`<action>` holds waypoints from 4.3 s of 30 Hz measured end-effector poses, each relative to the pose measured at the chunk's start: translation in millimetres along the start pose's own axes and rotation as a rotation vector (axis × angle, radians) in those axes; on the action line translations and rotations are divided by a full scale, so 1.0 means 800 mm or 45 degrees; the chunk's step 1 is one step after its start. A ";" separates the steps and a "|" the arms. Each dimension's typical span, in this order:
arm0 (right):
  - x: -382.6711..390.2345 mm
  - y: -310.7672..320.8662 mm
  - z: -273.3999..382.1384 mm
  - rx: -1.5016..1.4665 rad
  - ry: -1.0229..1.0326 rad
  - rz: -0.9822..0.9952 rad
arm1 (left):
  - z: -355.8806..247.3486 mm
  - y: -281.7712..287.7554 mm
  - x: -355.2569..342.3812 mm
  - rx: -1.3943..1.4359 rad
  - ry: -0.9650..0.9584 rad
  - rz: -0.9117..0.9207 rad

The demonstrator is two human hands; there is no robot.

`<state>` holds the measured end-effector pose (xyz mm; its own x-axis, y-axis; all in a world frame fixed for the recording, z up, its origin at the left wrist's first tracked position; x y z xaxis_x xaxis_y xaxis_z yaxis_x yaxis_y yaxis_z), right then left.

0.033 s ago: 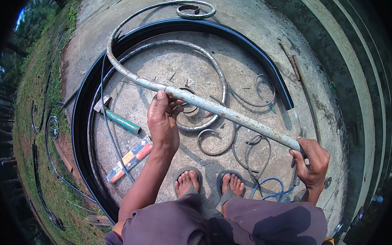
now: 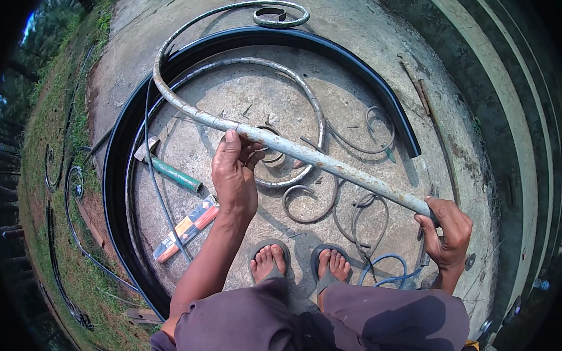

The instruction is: The person prepares and welds a metal frame by positioning curved and straight metal rods, checking the alignment, and using a welding tool to join the components together. They use an angle grinder to cut or smooth metal pieces and wear eye protection during the welding process.

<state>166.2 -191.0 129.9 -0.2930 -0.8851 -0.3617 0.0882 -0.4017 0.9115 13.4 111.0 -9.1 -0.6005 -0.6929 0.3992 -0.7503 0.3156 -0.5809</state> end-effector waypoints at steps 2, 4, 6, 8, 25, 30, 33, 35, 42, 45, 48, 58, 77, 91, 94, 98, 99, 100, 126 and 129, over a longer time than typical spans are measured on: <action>0.001 -0.004 0.001 -0.021 -0.012 0.002 | -0.006 -0.003 0.003 0.003 -0.026 0.035; -0.001 -0.003 0.003 -0.021 -0.024 0.002 | -0.004 -0.001 0.000 0.000 -0.044 0.034; -0.002 0.005 0.004 0.010 -0.027 0.007 | -0.002 -0.009 -0.002 0.023 -0.048 0.061; 0.000 -0.003 0.001 -0.014 -0.025 0.007 | -0.003 -0.007 0.002 0.025 -0.063 0.060; -0.001 -0.005 -0.003 -0.005 -0.063 0.078 | 0.002 -0.006 -0.003 0.123 -0.053 0.085; -0.003 -0.005 -0.005 -0.007 -0.073 0.087 | 0.006 -0.004 0.001 0.129 -0.014 0.081; -0.007 -0.005 -0.004 -0.004 -0.063 0.099 | 0.007 -0.019 0.011 0.189 -0.004 0.070; -0.009 -0.004 -0.003 0.010 -0.052 0.096 | 0.010 -0.023 0.014 0.211 -0.001 0.040; -0.008 0.000 0.001 0.005 -0.063 0.096 | 0.002 -0.014 0.007 0.135 -0.014 -0.055; -0.008 0.003 0.007 0.015 -0.058 0.087 | 0.001 -0.008 0.003 0.029 0.021 -0.060; -0.011 0.005 0.011 0.027 -0.018 0.071 | -0.005 -0.008 0.007 0.041 0.030 -0.070; -0.019 0.015 0.018 0.052 -0.064 0.101 | -0.004 -0.008 0.005 0.094 0.054 -0.065; -0.018 0.015 0.016 0.068 -0.058 0.111 | 0.001 -0.010 0.005 0.167 0.035 -0.045; -0.015 0.016 0.020 0.049 -0.060 0.108 | 0.034 -0.071 0.055 0.071 0.250 0.352; -0.013 0.006 0.018 0.011 -0.058 0.098 | 0.036 -0.069 0.058 0.003 0.305 0.353; -0.020 0.009 0.021 0.048 -0.096 0.122 | 0.035 -0.068 0.054 -0.030 0.265 0.283; -0.018 0.012 0.019 0.068 -0.085 0.123 | 0.035 -0.070 0.053 -0.030 0.263 0.300; -0.018 0.021 0.017 0.079 -0.080 0.092 | 0.034 -0.073 0.053 -0.030 0.259 0.303; 0.372 -0.158 -0.190 -1.389 -1.983 -0.410 | 0.026 -0.068 0.044 -0.045 0.220 0.216; 0.355 -0.150 -0.172 -1.291 -1.992 -0.541 | 0.030 -0.064 0.043 -0.037 0.239 0.264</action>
<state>203.5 -426.4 -109.2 -0.8628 0.0339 0.5044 0.0629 -0.9828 0.1738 37.5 55.6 17.4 -0.7806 -0.4804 0.3997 -0.6121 0.4586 -0.6443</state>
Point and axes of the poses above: each hand's wrist, its own x-axis away from the middle knuckle, its own y-axis out of the back of the hand, z = x × y, the point moved 4 cm from there along -x, towards the middle knuckle, and after that the axes turned 11 degrees about y, right-handed, at the moved point
